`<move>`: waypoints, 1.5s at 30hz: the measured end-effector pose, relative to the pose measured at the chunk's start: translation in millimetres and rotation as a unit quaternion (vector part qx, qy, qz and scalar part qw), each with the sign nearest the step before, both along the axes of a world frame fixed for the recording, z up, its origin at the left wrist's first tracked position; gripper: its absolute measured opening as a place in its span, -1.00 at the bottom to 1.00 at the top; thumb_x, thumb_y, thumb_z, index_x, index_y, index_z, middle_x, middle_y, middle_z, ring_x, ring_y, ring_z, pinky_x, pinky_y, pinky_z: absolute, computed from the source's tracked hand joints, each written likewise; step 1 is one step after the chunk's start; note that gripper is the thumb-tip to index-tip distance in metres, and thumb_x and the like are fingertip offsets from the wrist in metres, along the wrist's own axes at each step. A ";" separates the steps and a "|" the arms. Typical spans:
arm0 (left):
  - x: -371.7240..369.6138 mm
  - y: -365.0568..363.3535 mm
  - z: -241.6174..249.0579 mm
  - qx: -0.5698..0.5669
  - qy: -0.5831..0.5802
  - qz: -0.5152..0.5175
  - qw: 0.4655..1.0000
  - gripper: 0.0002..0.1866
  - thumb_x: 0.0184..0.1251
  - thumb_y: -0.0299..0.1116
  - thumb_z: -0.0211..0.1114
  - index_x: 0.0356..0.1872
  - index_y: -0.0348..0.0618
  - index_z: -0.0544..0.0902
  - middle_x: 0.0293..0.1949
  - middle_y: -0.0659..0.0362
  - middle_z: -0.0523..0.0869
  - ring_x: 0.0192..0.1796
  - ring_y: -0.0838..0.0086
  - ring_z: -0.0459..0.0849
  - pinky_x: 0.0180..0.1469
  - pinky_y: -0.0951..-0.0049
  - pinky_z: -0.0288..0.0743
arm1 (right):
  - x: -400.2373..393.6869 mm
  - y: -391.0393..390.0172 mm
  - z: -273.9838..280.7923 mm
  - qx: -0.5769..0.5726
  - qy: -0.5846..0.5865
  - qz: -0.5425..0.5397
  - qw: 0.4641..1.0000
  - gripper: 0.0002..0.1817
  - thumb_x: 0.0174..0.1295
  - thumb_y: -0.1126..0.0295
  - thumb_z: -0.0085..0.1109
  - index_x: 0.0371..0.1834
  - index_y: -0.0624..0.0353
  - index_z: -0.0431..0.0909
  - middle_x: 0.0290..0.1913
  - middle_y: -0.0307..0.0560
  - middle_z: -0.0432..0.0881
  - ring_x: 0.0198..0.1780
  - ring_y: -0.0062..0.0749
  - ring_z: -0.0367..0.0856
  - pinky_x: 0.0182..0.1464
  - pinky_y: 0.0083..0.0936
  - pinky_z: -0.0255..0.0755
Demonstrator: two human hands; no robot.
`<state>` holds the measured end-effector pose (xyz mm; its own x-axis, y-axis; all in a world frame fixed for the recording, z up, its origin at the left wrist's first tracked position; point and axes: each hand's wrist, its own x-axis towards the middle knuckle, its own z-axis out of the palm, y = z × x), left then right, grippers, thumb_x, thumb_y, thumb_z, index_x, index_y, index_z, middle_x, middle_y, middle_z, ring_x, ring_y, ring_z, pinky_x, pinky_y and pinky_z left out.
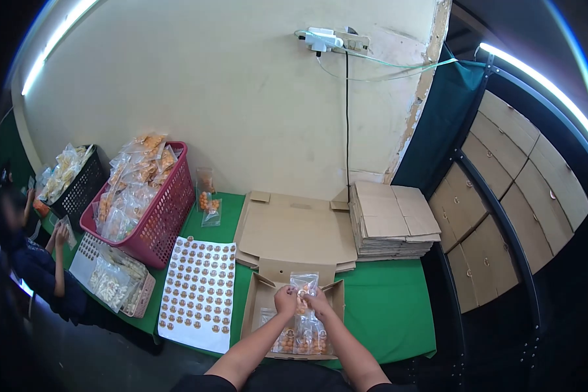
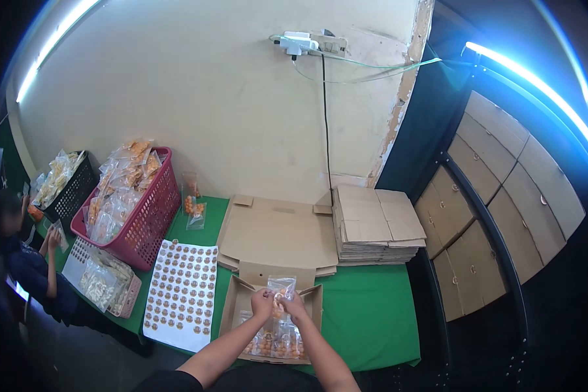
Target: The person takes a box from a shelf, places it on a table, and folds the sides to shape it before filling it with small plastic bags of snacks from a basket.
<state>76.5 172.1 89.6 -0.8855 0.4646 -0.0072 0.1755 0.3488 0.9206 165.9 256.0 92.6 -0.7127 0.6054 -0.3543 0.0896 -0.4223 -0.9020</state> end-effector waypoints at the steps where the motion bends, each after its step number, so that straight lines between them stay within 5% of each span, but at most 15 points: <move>1: 0.4 1.5 -1.1 0.016 0.012 -0.005 1.000 -0.83 0.06 -0.31 0.31 -0.45 -0.22 0.64 -0.52 0.05 0.65 -0.46 0.30 0.63 -0.35 0.36 0.47 | -3.0 0.3 3.5 -0.011 -0.043 -0.027 0.999 -0.63 -0.02 0.52 0.26 -0.09 0.18 0.44 -0.36 -0.25 0.56 -0.40 -0.60 0.50 -0.43 -0.62 0.38; 4: -4.5 -1.3 -3.2 0.021 0.029 -0.004 0.999 -0.82 0.06 -0.32 0.30 -0.45 -0.24 0.63 -0.51 0.05 0.65 -0.48 0.32 0.62 -0.36 0.38 0.46 | -4.9 -6.4 -4.8 -0.019 -0.076 -0.050 0.996 -0.64 0.05 0.49 0.21 -0.05 0.16 0.42 -0.32 -0.23 0.56 -0.36 -0.59 0.51 -0.41 -0.64 0.38; 6: -12.7 -8.0 4.2 0.003 0.011 -0.006 1.000 -0.82 0.08 -0.33 0.29 -0.44 -0.26 0.62 -0.53 0.07 0.64 -0.49 0.35 0.61 -0.37 0.39 0.45 | -4.7 -5.9 4.8 0.063 -0.003 0.033 0.997 -0.61 0.10 0.46 0.19 0.01 0.18 0.37 -0.26 -0.20 0.56 -0.33 -0.55 0.53 -0.35 -0.64 0.42; 10: -44.3 -34.0 1.8 0.016 -0.089 -0.036 0.995 -0.81 0.12 -0.32 0.27 -0.41 -0.27 0.60 -0.54 0.11 0.63 -0.48 0.37 0.60 -0.37 0.39 0.44 | -4.9 -10.5 25.3 -0.004 0.006 0.060 0.998 -0.58 0.13 0.42 0.16 0.06 0.18 0.31 -0.21 -0.16 0.56 -0.29 -0.50 0.56 -0.27 -0.63 0.46; 14: -68.9 -80.9 42.4 -0.069 0.034 -0.059 0.995 -0.82 0.14 -0.33 0.24 -0.40 -0.26 0.58 -0.47 0.03 0.64 -0.39 0.21 0.62 -0.32 0.28 0.45 | -11.9 -11.6 -8.7 -0.007 -0.023 0.072 0.997 -0.62 0.13 0.37 0.15 0.03 0.15 0.35 -0.17 -0.07 0.58 -0.23 -0.49 0.57 -0.23 -0.57 0.47; 15: -66.7 -90.8 56.4 -0.132 0.105 -0.065 0.983 -0.84 0.14 -0.35 0.22 -0.40 -0.26 0.58 -0.44 0.00 0.64 -0.35 0.14 0.62 -0.30 0.23 0.45 | -16.1 -17.4 -20.3 0.097 -0.064 0.091 0.989 -0.66 0.13 0.37 0.15 -0.01 0.15 0.39 -0.17 -0.07 0.58 -0.23 -0.49 0.58 -0.23 -0.57 0.47; 17: -60.2 -104.2 71.3 -0.170 0.121 -0.071 0.976 -0.85 0.12 -0.36 0.21 -0.41 -0.25 0.58 -0.43 -0.02 0.63 -0.33 0.10 0.61 -0.29 0.20 0.45 | -24.5 -33.6 -21.4 0.299 -0.110 0.115 0.941 -0.73 0.08 0.39 0.17 -0.13 0.15 0.49 -0.17 -0.07 0.59 -0.21 -0.41 0.58 -0.18 -0.49 0.46; 20: -54.0 -117.9 79.6 -0.222 0.138 -0.071 0.963 -0.88 0.08 -0.39 0.20 -0.43 -0.24 0.57 -0.43 -0.04 0.63 -0.30 0.06 0.60 -0.27 0.16 0.45 | -44.2 -55.4 -36.5 0.436 -0.098 0.199 0.872 -0.67 0.00 0.39 0.20 -0.11 0.13 0.51 -0.15 -0.06 0.59 -0.12 -0.26 0.57 -0.11 -0.36 0.45; 26: -43.5 -137.2 50.1 -0.290 0.219 -0.066 0.930 -0.91 0.04 -0.46 0.18 -0.45 -0.24 0.60 -0.44 -0.05 0.64 -0.37 0.06 0.63 -0.31 0.15 0.50 | -71.0 -79.4 -36.7 0.595 -0.224 0.304 0.709 -0.67 -0.06 0.34 0.24 -0.15 0.07 0.55 -0.16 -0.05 0.61 -0.08 -0.20 0.57 -0.07 -0.32 0.44; 32: -33.5 -145.5 22.0 -0.362 0.248 -0.070 0.896 -0.92 0.00 -0.51 0.16 -0.48 -0.18 0.63 -0.41 -0.02 0.67 -0.33 0.16 0.69 -0.33 0.28 0.57 | -72.9 -52.5 -56.6 0.434 -0.150 0.344 0.819 -0.88 -0.02 0.45 0.20 -0.37 0.10 0.58 -0.38 -0.11 0.64 -0.30 -0.29 0.62 -0.21 -0.41 0.47; 42: -14.2 -118.2 31.2 -0.481 0.162 -0.127 0.852 -0.83 0.07 -0.48 0.14 -0.27 -0.21 0.55 -0.37 -0.04 0.67 -0.27 0.17 0.68 -0.29 0.28 0.57 | -70.7 -39.9 -66.9 0.359 -0.102 0.376 0.848 -0.89 -0.01 0.47 0.17 -0.37 0.08 0.57 -0.36 -0.15 0.65 -0.27 -0.35 0.63 -0.23 -0.43 0.46; 45: -22.2 -117.0 11.1 -0.451 0.076 -0.070 0.887 -0.74 0.12 -0.46 0.12 -0.13 -0.23 0.48 -0.28 -0.12 0.64 -0.19 0.06 0.65 -0.16 0.18 0.53 | -75.2 -35.6 -79.6 0.316 -0.083 0.391 0.860 -0.88 0.00 0.47 0.16 -0.36 0.09 0.56 -0.37 -0.14 0.65 -0.26 -0.34 0.63 -0.23 -0.42 0.46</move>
